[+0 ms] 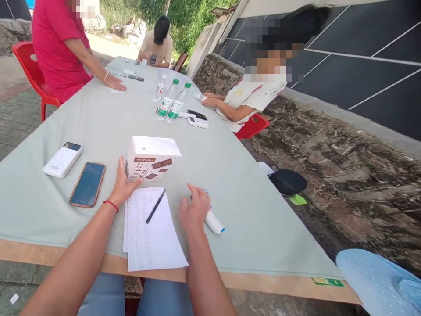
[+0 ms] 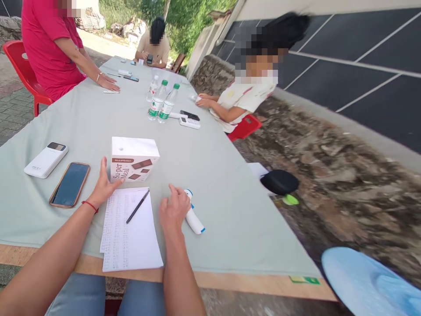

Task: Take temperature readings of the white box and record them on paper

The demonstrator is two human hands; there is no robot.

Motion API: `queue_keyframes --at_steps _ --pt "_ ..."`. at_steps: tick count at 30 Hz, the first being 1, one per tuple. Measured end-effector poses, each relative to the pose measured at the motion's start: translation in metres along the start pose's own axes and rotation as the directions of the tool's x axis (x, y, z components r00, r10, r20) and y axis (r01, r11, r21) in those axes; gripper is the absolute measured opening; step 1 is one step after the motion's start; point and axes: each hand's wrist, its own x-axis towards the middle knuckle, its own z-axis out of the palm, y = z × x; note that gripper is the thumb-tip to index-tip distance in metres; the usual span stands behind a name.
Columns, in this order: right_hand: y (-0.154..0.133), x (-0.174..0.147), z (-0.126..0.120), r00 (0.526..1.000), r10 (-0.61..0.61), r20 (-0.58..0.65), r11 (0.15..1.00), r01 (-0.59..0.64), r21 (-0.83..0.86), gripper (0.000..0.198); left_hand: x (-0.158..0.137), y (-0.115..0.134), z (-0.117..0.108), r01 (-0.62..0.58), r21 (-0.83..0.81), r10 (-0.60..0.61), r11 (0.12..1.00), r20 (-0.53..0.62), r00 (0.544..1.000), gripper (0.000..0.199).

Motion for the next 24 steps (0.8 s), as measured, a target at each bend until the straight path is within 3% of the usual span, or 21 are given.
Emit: queue_keyframes --at_steps 2,4,7,10,12,15,19,21,24 --pt "0.014 0.005 -0.018 0.972 0.235 0.029 0.960 -0.227 -0.165 0.057 0.003 -0.002 0.001 -0.006 -0.037 0.009 0.999 0.064 0.998 0.093" --pt "0.028 0.007 -0.032 0.910 0.378 0.169 0.898 -0.316 -0.308 0.058 0.003 0.000 0.001 0.016 -0.025 -0.014 1.000 0.050 0.999 0.093" --pt "0.039 0.004 -0.042 0.878 0.349 0.327 0.907 -0.228 -0.355 0.048 0.002 0.006 0.000 0.033 -0.018 -0.034 0.999 -0.008 0.999 0.084" --pt "0.039 0.001 -0.043 0.875 0.351 0.334 0.919 -0.255 -0.299 0.043 0.000 0.011 -0.007 0.003 -0.103 -0.014 0.995 -0.110 0.994 0.069" --pt "0.033 -0.001 -0.045 0.881 0.386 0.273 0.922 -0.353 -0.161 0.038 -0.002 0.014 -0.013 0.008 -0.214 -0.046 0.977 -0.170 0.984 0.069" --pt "0.011 -0.011 -0.053 0.907 0.387 0.166 0.869 -0.419 0.264 0.042 -0.006 0.020 -0.022 0.083 -0.505 -0.177 0.859 -0.141 0.974 0.069" --pt "-0.044 -0.038 -0.070 0.907 0.330 0.261 0.605 -0.415 0.680 0.040 -0.015 0.036 -0.025 0.214 -0.744 -0.283 0.634 0.035 0.959 0.058" --pt "-0.073 -0.051 -0.077 0.926 0.187 0.329 0.446 -0.378 0.811 0.037 -0.020 0.043 -0.024 0.262 -0.759 -0.282 0.596 0.107 0.953 0.055" --pt "-0.103 -0.063 -0.082 0.918 0.064 0.391 0.337 -0.389 0.857 0.035 -0.028 0.051 -0.021 0.296 -0.757 -0.277 0.583 0.157 0.948 0.054"
